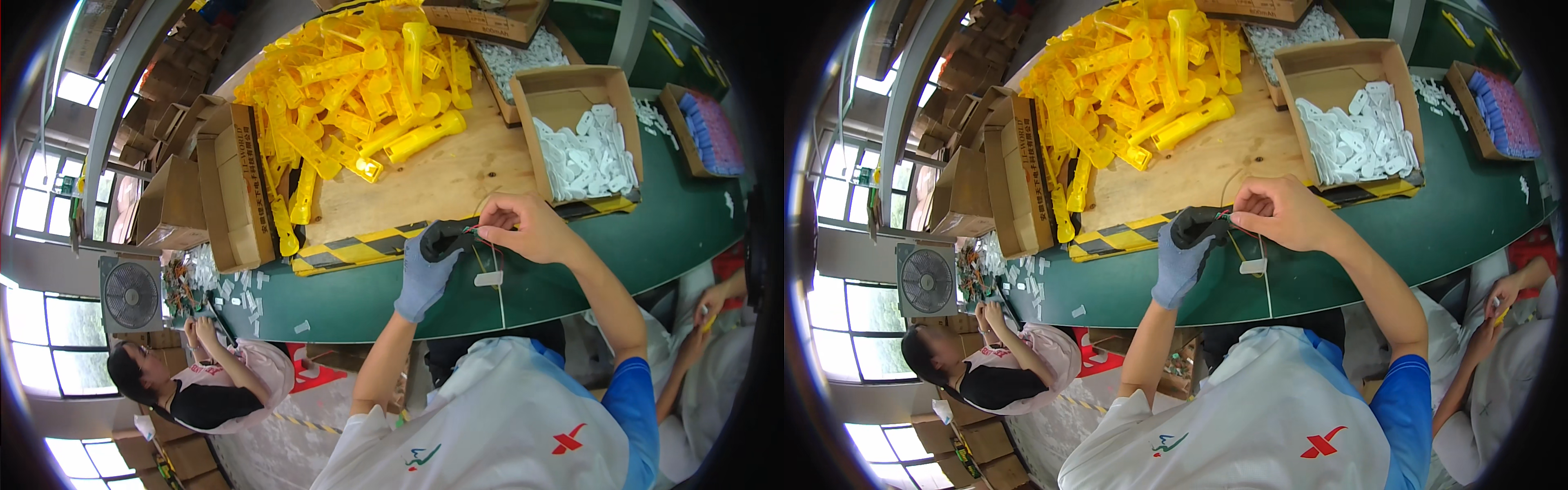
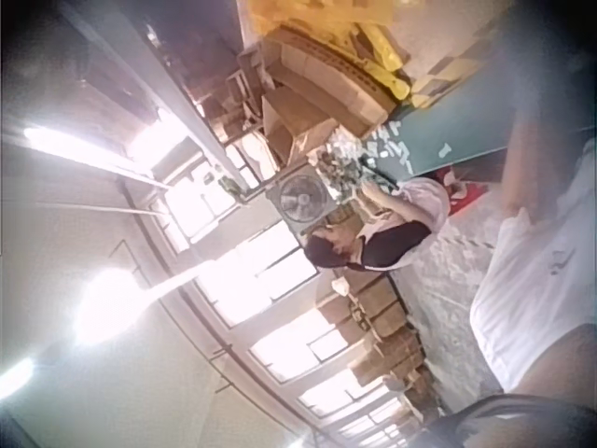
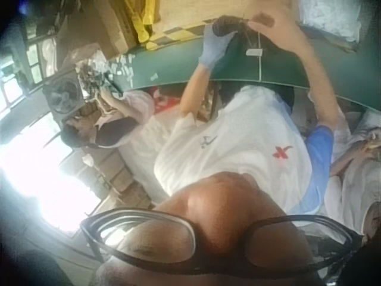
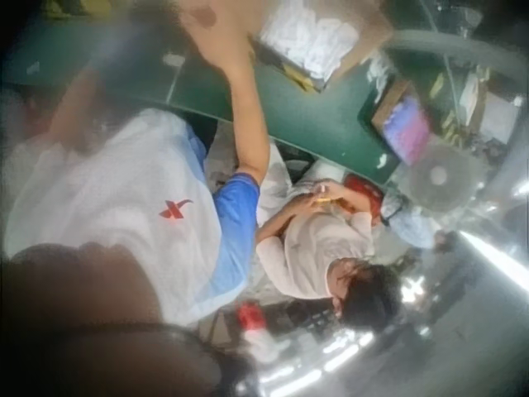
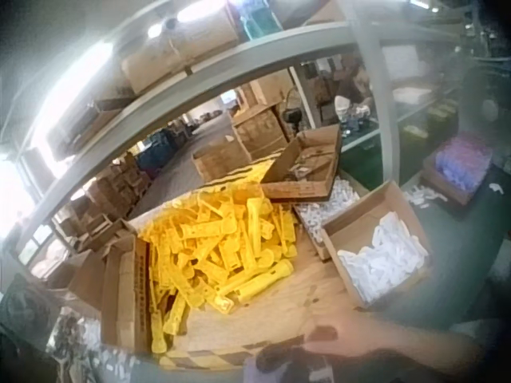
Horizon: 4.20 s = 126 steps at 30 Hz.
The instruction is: The person assembles a green circuit board into a yellow plastic housing by hand, securing it with a white plastic clip.
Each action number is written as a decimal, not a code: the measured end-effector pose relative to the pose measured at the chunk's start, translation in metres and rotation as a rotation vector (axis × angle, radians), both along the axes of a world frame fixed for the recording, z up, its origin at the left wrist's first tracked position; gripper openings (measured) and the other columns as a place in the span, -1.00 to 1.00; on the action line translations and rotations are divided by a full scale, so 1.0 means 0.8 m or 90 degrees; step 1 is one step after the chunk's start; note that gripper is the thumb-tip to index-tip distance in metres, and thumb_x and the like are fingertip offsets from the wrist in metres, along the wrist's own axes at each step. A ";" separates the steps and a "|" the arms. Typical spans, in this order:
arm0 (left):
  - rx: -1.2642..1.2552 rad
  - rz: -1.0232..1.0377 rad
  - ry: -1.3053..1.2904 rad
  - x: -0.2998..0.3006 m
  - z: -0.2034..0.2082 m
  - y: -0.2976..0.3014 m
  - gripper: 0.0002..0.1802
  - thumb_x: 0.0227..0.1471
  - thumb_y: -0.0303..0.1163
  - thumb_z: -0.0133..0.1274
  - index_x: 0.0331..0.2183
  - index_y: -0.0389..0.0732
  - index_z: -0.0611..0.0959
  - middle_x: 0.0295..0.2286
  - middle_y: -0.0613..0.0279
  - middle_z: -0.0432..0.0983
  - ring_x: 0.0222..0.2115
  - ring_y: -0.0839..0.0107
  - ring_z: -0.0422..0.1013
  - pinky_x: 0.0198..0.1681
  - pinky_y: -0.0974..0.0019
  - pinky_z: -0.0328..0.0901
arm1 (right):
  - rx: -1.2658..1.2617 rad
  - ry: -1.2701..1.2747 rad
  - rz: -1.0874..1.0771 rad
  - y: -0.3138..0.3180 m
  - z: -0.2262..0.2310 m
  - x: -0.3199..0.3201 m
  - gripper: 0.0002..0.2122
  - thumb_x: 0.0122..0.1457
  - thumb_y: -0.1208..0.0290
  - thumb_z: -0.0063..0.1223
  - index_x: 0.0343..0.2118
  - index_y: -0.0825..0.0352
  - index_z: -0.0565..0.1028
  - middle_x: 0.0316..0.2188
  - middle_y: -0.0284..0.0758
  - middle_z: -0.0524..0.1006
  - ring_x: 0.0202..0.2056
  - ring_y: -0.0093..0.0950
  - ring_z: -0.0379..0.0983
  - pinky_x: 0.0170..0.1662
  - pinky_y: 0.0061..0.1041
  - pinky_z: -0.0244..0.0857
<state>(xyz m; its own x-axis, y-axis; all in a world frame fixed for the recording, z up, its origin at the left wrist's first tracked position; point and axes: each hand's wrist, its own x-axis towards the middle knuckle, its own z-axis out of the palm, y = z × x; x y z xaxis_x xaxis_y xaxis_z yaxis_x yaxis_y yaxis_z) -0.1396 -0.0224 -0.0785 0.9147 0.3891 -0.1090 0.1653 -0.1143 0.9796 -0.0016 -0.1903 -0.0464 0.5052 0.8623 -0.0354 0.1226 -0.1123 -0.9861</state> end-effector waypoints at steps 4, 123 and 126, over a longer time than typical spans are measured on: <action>-0.082 0.045 -0.086 0.015 -0.047 0.008 -0.78 -0.10 -0.65 0.14 -0.29 -0.34 0.63 -0.42 0.22 0.59 -0.38 0.54 0.47 -0.24 0.43 0.36 | 0.077 0.131 -0.049 0.002 -0.034 0.005 -0.85 0.13 0.51 0.22 -0.27 0.45 0.56 -0.37 -0.33 0.60 -0.36 -0.64 0.52 -0.25 -0.67 0.40; -0.366 0.057 -0.113 0.072 -0.079 0.016 -0.53 0.16 -0.48 0.00 0.10 -0.37 0.41 -0.18 0.18 0.53 -0.25 0.56 0.41 -0.16 0.44 0.35 | 0.117 0.135 -0.304 0.062 -0.101 0.023 -0.87 0.15 0.44 0.23 -0.37 0.39 0.53 -0.51 -0.45 0.55 -0.50 -0.75 0.41 -0.44 -0.77 0.26; -0.293 0.082 -0.110 0.074 -0.078 0.017 -0.55 0.18 -0.44 0.00 0.09 -0.36 0.42 -0.19 0.18 0.52 -0.26 0.55 0.42 -0.17 0.43 0.36 | 0.149 0.126 -0.280 0.064 -0.101 0.019 -0.87 0.17 0.44 0.21 -0.34 0.39 0.52 -0.48 -0.46 0.55 -0.47 -0.76 0.41 -0.44 -0.77 0.26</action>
